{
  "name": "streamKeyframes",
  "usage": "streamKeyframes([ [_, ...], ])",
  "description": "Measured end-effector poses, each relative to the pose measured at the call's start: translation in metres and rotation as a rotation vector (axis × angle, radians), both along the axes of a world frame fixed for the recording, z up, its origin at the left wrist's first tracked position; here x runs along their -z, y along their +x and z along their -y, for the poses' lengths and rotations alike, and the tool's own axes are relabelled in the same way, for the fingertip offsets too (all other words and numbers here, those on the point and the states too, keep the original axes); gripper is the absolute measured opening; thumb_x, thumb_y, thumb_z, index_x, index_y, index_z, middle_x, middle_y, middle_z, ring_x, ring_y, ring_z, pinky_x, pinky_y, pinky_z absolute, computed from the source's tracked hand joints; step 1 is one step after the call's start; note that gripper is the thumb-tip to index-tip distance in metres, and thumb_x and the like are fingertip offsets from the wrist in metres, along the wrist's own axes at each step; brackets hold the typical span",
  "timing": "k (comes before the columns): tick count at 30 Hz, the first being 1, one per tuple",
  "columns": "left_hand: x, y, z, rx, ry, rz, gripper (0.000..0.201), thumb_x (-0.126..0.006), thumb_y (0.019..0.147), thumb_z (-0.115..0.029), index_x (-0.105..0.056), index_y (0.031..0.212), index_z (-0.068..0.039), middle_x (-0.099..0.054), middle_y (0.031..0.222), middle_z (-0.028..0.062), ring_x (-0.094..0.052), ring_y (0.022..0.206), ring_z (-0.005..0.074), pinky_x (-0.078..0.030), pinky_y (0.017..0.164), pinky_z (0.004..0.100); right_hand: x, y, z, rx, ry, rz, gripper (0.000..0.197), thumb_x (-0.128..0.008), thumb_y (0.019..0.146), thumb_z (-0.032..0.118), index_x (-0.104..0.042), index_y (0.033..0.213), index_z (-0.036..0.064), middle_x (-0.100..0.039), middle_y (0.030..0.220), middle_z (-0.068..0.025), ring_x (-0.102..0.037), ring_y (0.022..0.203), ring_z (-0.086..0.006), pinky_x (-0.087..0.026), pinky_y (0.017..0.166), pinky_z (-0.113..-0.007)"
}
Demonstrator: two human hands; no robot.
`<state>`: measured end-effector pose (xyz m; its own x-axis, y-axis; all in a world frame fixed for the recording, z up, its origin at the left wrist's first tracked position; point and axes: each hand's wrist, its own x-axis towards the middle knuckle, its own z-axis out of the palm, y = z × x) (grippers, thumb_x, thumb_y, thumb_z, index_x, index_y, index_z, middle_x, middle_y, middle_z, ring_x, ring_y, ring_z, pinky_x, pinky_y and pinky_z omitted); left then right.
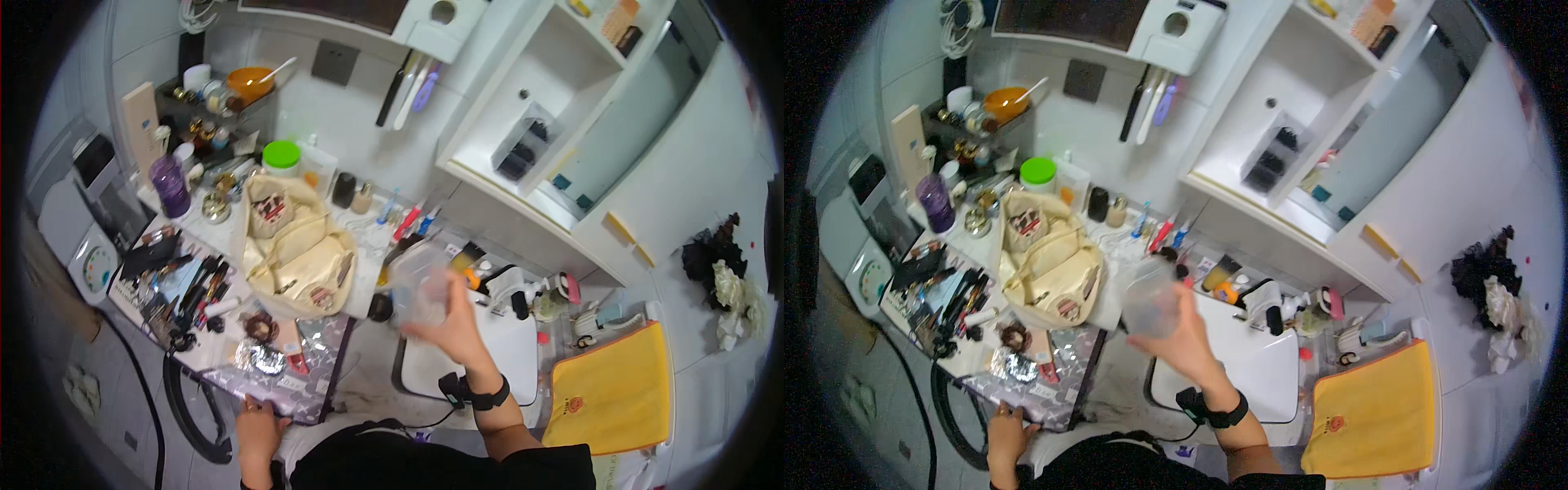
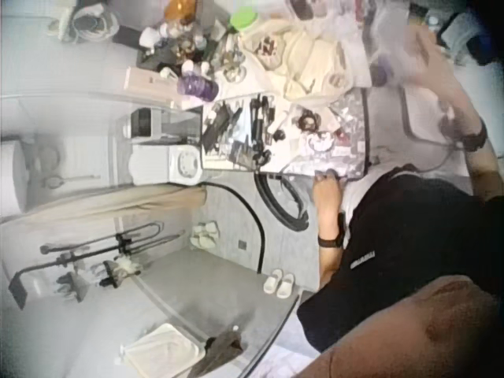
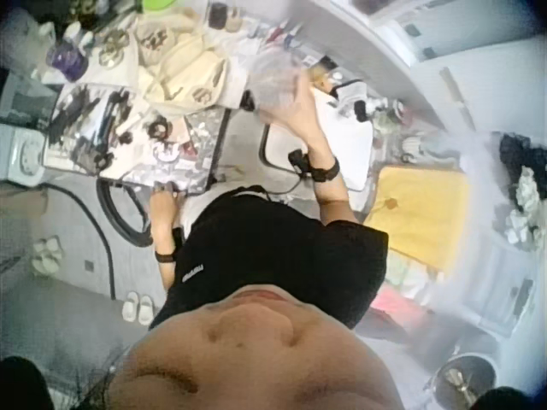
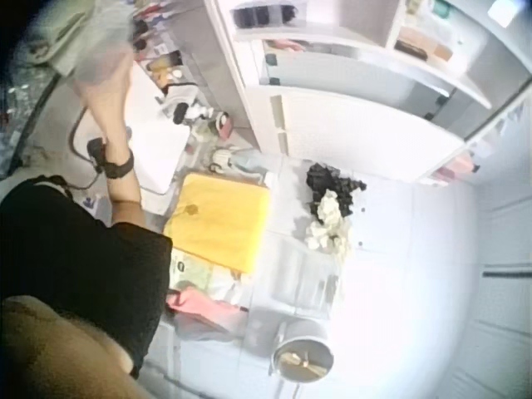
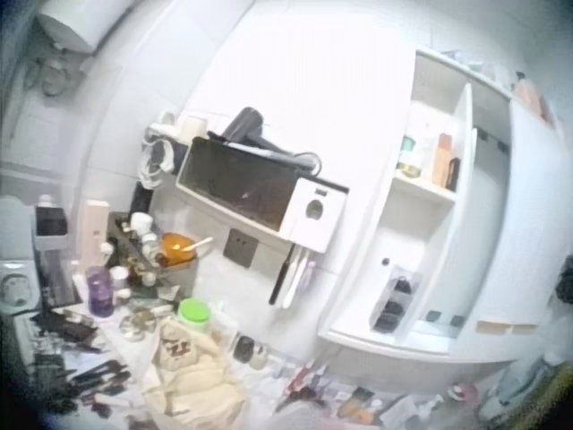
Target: The person wipes the top of a bathroom cabinet with a cloth and then places several cosmetic and hygiene containers onto the cabinet shelves by hand.
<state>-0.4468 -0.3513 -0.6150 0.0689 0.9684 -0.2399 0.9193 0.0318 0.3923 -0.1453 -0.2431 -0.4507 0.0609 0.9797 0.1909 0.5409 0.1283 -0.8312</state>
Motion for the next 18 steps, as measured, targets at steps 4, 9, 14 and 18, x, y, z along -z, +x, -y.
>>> streamKeyframes([
  [4, 0.005, 0.002, -0.004, -0.016, -0.088, -0.049, 0.053, -0.071, 0.065, -0.038, -0.058, 0.093, 0.004, -0.046, 0.115, 0.0368, -0.050, 0.104, 0.0448, -0.044, 0.084, 0.0424, -0.034, 0.041, -0.048, 0.231, 0.453, -0.225, 0.062, -0.068, 0.072, 0.009, -0.036, 0.125, 0.0005, -0.045, 0.112, -0.0076, -0.046, 0.102, -0.0176, -0.040, 0.087, -0.030],
  [9, -0.014, 0.002, -0.007, 0.143, 0.034, -0.105, 0.042, -0.058, 0.079, -0.038, -0.059, 0.097, -0.001, -0.061, 0.087, 0.0225, -0.059, 0.079, 0.0371, -0.047, 0.070, 0.0445, -0.074, 0.072, -0.126, 0.517, 0.876, 0.045, 0.062, -0.061, 0.078, 0.009, -0.029, 0.129, -0.0016, -0.046, 0.113, -0.0123, -0.048, 0.103, -0.0223, -0.041, 0.087, -0.033],
  [14, 0.000, -0.005, -0.005, 0.176, -0.013, -0.122, 0.042, -0.058, 0.078, -0.039, -0.059, 0.096, -0.001, -0.061, 0.088, 0.0248, -0.060, 0.070, 0.0364, -0.049, 0.063, 0.0423, -0.091, 0.076, -0.184, 0.697, 1.217, 0.532, 0.068, -0.061, 0.078, 0.013, -0.024, 0.134, 0.0005, -0.048, 0.107, -0.0177, -0.052, 0.096, -0.0301, -0.042, 0.083, -0.037],
  [18, -0.019, -0.006, 0.004, 0.116, 0.078, -0.070, 0.043, -0.059, 0.077, -0.041, -0.059, 0.095, -0.002, -0.060, 0.086, 0.0280, -0.060, 0.072, 0.0376, -0.049, 0.063, 0.0420, -0.080, 0.079, -0.191, 0.712, 0.848, 0.734, 0.070, -0.061, 0.077, 0.020, -0.027, 0.138, 0.0188, -0.044, 0.087, -0.0155, -0.053, 0.080, -0.0312, -0.045, 0.071, -0.042],
])
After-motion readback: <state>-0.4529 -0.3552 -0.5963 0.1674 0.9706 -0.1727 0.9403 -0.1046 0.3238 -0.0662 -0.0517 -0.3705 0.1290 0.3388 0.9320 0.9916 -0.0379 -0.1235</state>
